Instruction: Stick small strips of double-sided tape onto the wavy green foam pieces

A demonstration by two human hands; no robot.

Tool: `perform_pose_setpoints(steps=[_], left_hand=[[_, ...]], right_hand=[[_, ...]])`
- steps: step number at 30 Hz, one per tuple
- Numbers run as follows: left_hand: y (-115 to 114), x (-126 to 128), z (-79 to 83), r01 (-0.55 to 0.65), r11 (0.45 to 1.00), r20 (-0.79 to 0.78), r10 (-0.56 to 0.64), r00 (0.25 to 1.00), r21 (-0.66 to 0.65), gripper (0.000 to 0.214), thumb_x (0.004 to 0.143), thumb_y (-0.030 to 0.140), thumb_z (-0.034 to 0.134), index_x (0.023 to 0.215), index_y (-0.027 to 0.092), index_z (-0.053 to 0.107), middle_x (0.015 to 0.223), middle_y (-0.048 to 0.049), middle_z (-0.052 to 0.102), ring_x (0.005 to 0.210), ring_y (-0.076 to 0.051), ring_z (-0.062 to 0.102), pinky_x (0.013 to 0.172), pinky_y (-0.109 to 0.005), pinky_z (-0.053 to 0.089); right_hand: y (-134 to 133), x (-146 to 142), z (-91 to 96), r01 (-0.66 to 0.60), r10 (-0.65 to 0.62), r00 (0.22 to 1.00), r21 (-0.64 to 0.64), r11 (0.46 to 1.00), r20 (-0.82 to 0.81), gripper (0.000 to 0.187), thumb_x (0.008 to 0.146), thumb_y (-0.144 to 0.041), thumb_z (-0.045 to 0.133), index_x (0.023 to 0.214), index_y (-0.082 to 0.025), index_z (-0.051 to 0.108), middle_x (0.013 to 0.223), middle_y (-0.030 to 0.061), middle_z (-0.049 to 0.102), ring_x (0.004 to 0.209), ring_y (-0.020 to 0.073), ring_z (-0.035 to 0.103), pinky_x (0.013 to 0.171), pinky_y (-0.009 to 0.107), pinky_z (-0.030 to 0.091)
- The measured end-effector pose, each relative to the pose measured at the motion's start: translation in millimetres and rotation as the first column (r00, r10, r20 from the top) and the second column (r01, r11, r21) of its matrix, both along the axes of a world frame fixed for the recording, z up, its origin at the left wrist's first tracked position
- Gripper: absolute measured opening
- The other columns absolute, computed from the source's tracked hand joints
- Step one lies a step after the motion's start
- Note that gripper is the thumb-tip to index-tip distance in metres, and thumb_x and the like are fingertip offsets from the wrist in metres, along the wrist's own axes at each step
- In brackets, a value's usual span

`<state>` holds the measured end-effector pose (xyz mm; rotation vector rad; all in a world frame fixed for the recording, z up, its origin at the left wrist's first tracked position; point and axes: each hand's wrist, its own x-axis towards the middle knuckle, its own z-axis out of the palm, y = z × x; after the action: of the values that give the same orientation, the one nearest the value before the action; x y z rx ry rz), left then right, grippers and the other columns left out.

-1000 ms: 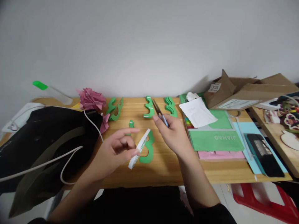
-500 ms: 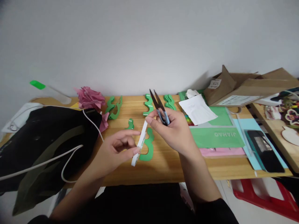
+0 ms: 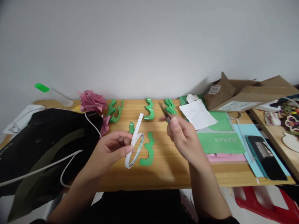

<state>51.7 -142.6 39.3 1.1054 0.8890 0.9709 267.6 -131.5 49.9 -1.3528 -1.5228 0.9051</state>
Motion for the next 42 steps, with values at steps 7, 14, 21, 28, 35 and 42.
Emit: perform_pose_setpoints(steps=[7, 14, 21, 28, 35, 42], left_hand=[[-3.2, -4.2, 4.6, -0.041, 0.996, -0.058, 0.046, 0.997, 0.075, 0.013, 0.074, 0.015, 0.069, 0.086, 0.02, 0.067, 0.061, 0.0049, 0.057, 0.056, -0.009, 0.057, 0.056, -0.021, 0.048], [-8.7, -2.8, 5.1, -0.014, 0.993, -0.036, 0.019, 0.999, 0.119, 0.016, 0.074, 0.013, 0.07, 0.088, 0.02, 0.068, 0.062, 0.0053, 0.058, 0.057, -0.008, 0.057, 0.056, -0.018, 0.048], [-8.5, -2.6, 6.6, -0.016, 0.987, -0.063, 0.027, 0.998, 0.16, 0.014, 0.074, 0.014, 0.07, 0.087, 0.018, 0.067, 0.062, 0.0047, 0.057, 0.056, -0.008, 0.057, 0.055, -0.018, 0.049], [-8.9, -3.1, 4.7, 0.0, 0.983, -0.067, 0.012, 0.998, 0.181, 0.014, 0.075, 0.014, 0.07, 0.088, 0.019, 0.067, 0.062, 0.0047, 0.056, 0.056, -0.008, 0.056, 0.055, -0.017, 0.049], [-8.2, -3.8, 4.6, -0.008, 0.985, -0.061, 0.019, 0.998, 0.172, 0.015, 0.075, 0.015, 0.071, 0.089, 0.019, 0.068, 0.064, 0.0046, 0.057, 0.058, -0.008, 0.057, 0.055, -0.018, 0.048], [-7.4, -3.0, 6.2, 0.002, 0.986, -0.042, 0.005, 0.999, 0.168, 0.015, 0.075, 0.013, 0.07, 0.089, 0.02, 0.068, 0.063, 0.0048, 0.057, 0.058, -0.008, 0.056, 0.056, -0.018, 0.047]], right_hand=[[-11.0, 5.9, 15.4, -0.296, 0.331, 0.921, -0.182, 0.937, 0.207, 0.055, 0.093, -0.06, 0.037, 0.068, -0.019, 0.065, 0.048, -0.005, 0.03, 0.043, 0.0092, 0.03, 0.041, 0.025, 0.025], [-7.8, -2.7, 26.6, -0.346, 0.389, 0.895, -0.212, 0.914, 0.217, 0.054, 0.091, -0.061, 0.041, 0.066, -0.019, 0.064, 0.051, -0.0033, 0.035, 0.048, 0.01, 0.032, 0.044, 0.026, 0.024], [-6.9, -4.7, 29.0, -0.366, 0.42, 0.884, -0.258, 0.894, 0.204, 0.054, 0.092, -0.059, 0.041, 0.066, -0.017, 0.063, 0.052, -0.0044, 0.033, 0.049, 0.0093, 0.028, 0.045, 0.026, 0.022], [-7.4, -4.8, 29.5, -0.363, 0.421, 0.882, -0.263, 0.894, 0.212, 0.052, 0.093, -0.057, 0.042, 0.064, -0.018, 0.061, 0.052, -0.0044, 0.031, 0.049, 0.0095, 0.027, 0.045, 0.027, 0.021], [-8.2, -3.9, 27.9, -0.356, 0.405, 0.889, -0.232, 0.905, 0.214, 0.052, 0.093, -0.056, 0.043, 0.06, -0.018, 0.059, 0.05, -0.0038, 0.037, 0.048, 0.0092, 0.03, 0.045, 0.027, 0.022], [-9.0, -2.7, 25.4, -0.354, 0.397, 0.891, -0.21, 0.911, 0.22, 0.052, 0.093, -0.056, 0.043, 0.061, -0.018, 0.06, 0.05, -0.0033, 0.042, 0.048, 0.0091, 0.033, 0.045, 0.028, 0.023]])
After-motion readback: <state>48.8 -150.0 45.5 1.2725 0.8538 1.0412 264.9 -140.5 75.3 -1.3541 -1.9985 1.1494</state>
